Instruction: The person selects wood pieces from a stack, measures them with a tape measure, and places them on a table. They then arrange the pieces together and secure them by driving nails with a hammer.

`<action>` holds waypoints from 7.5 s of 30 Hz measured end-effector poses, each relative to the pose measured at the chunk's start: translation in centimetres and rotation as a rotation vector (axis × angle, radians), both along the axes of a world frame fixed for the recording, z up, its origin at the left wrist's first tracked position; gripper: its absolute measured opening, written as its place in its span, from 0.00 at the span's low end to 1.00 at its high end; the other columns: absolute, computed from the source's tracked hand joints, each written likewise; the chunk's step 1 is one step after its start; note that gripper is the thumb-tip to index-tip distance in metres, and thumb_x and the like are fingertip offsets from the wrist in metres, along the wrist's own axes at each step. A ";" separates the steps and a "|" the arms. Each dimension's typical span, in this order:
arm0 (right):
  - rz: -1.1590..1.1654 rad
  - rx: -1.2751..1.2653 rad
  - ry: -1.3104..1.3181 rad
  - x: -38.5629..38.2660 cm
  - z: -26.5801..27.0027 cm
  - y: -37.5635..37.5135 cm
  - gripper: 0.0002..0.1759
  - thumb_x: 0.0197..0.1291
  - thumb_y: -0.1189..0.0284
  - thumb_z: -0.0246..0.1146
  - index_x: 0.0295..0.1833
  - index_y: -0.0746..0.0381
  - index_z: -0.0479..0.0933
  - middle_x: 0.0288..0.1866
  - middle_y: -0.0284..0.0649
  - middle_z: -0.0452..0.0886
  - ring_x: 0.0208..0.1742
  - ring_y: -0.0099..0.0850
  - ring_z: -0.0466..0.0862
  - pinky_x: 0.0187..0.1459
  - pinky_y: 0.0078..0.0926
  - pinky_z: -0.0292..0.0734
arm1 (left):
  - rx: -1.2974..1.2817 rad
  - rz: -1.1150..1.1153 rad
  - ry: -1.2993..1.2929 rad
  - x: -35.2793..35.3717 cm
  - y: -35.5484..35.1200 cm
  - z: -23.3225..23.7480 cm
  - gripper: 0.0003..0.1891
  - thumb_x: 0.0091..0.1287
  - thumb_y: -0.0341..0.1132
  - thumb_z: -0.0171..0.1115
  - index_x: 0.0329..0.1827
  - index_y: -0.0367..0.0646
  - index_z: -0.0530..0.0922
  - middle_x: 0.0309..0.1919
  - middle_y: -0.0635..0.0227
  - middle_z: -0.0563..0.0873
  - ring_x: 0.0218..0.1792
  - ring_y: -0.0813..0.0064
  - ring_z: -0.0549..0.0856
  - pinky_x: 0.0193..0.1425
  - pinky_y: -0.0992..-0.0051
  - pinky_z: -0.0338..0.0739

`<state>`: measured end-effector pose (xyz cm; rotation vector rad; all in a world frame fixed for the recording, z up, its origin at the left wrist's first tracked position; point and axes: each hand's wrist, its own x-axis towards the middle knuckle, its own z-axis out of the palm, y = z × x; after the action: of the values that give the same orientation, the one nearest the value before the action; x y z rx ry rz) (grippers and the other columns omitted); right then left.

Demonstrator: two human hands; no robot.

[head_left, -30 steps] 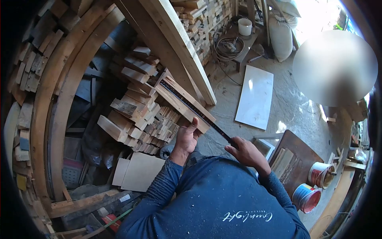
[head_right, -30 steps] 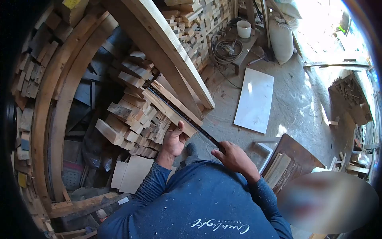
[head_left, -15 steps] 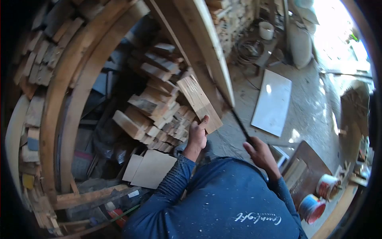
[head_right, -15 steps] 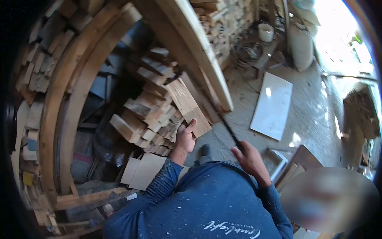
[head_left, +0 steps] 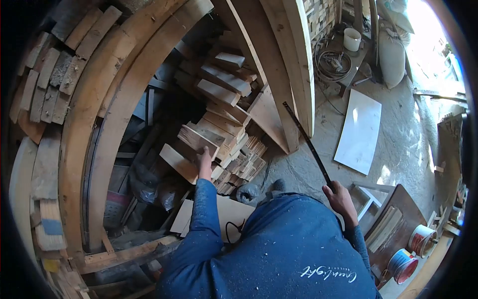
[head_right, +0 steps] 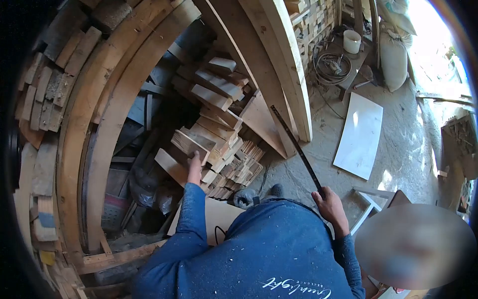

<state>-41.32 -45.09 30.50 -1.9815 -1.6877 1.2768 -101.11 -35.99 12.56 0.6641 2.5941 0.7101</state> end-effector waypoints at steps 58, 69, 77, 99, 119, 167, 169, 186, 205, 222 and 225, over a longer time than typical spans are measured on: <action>0.252 0.063 0.068 7.3 2.3 -6.6 0.29 0.73 0.53 0.62 0.61 0.69 0.78 0.52 0.63 0.85 0.55 0.60 0.85 0.58 0.51 0.79 | 0.582 -0.337 -1.416 37.1 -8.3 20.1 0.27 0.73 0.27 0.63 0.74 0.46 0.67 0.62 0.62 0.82 0.62 0.61 0.84 0.65 0.54 0.83; 0.186 0.109 0.068 12.9 1.5 -9.8 0.31 0.73 0.52 0.62 0.64 0.69 0.77 0.55 0.63 0.83 0.57 0.60 0.84 0.59 0.50 0.79 | 0.590 -0.399 -1.394 43.4 -10.0 21.8 0.22 0.74 0.27 0.62 0.70 0.43 0.70 0.59 0.60 0.84 0.59 0.60 0.86 0.65 0.53 0.83; 0.155 0.124 0.101 14.2 0.9 -10.6 0.29 0.72 0.53 0.64 0.61 0.69 0.78 0.54 0.61 0.84 0.58 0.57 0.84 0.58 0.49 0.78 | 0.531 -0.470 -1.374 43.8 -10.0 19.2 0.21 0.72 0.26 0.63 0.68 0.39 0.73 0.56 0.60 0.85 0.56 0.64 0.87 0.61 0.60 0.84; -0.129 -0.212 -0.299 17.2 -16.6 -15.6 0.29 0.65 0.53 0.67 0.47 0.73 0.82 0.45 0.67 0.86 0.53 0.62 0.85 0.55 0.53 0.79 | 0.143 -0.138 -0.096 6.2 16.8 4.2 0.21 0.65 0.36 0.68 0.55 0.28 0.83 0.54 0.49 0.89 0.48 0.56 0.91 0.45 0.58 0.88; -0.146 -0.095 -0.230 8.3 -28.4 -12.5 0.15 0.72 0.64 0.55 0.46 0.59 0.85 0.41 0.57 0.87 0.46 0.58 0.87 0.45 0.56 0.81 | 0.237 -0.159 -0.772 9.6 26.5 5.8 0.39 0.61 0.59 0.74 0.67 0.42 0.76 0.56 0.57 0.83 0.48 0.57 0.85 0.47 0.50 0.81; -0.019 -0.171 -0.286 9.7 -28.6 -10.7 0.16 0.69 0.63 0.55 0.48 0.64 0.80 0.43 0.56 0.88 0.49 0.56 0.87 0.47 0.54 0.82 | 0.658 0.043 -0.383 8.9 22.2 -4.5 0.55 0.55 0.47 0.74 0.81 0.36 0.51 0.71 0.40 0.68 0.67 0.51 0.75 0.73 0.56 0.70; -0.024 -0.160 -0.277 9.9 -29.2 -11.6 0.16 0.68 0.63 0.55 0.48 0.65 0.80 0.43 0.56 0.88 0.49 0.56 0.87 0.47 0.54 0.82 | 0.495 -0.048 -0.185 8.9 24.8 -7.0 0.57 0.57 0.48 0.73 0.81 0.30 0.47 0.74 0.33 0.63 0.73 0.46 0.69 0.77 0.54 0.65; -0.413 -0.116 -0.068 17.8 -33.9 -7.7 0.23 0.74 0.58 0.50 0.48 0.65 0.83 0.39 0.56 0.88 0.44 0.54 0.89 0.45 0.53 0.82 | 0.254 -0.657 0.358 25.9 24.7 3.9 0.49 0.65 0.48 0.64 0.83 0.28 0.51 0.80 0.35 0.54 0.79 0.33 0.58 0.77 0.29 0.50; -0.633 -0.121 0.253 43.4 -23.4 8.1 0.20 0.74 0.57 0.62 0.54 0.65 0.77 0.28 0.35 0.77 0.26 0.25 0.79 0.27 0.28 0.72 | -0.509 -1.319 -0.074 55.9 16.5 3.3 0.17 0.66 0.45 0.61 0.30 0.40 0.86 0.35 0.53 0.90 0.41 0.50 0.89 0.52 0.54 0.82; -0.273 -0.330 0.065 43.0 -20.2 23.3 0.27 0.70 0.55 0.62 0.56 0.70 0.82 0.50 0.63 0.86 0.56 0.59 0.85 0.58 0.46 0.78 | -0.368 -1.445 -0.253 67.8 33.6 -2.0 0.17 0.69 0.47 0.63 0.46 0.42 0.87 0.45 0.52 0.90 0.51 0.51 0.88 0.58 0.57 0.80; -0.159 -0.211 0.104 40.5 -19.0 30.8 0.24 0.69 0.56 0.62 0.56 0.67 0.82 0.50 0.62 0.85 0.54 0.60 0.84 0.57 0.49 0.78 | -0.372 -1.493 -0.460 73.1 36.5 0.4 0.20 0.72 0.48 0.63 0.50 0.38 0.86 0.50 0.54 0.90 0.53 0.57 0.88 0.58 0.61 0.81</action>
<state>-0.86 -14.30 11.46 -2.0762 -1.3675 1.5224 -27.99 0.52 13.00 1.6662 1.1613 -0.1277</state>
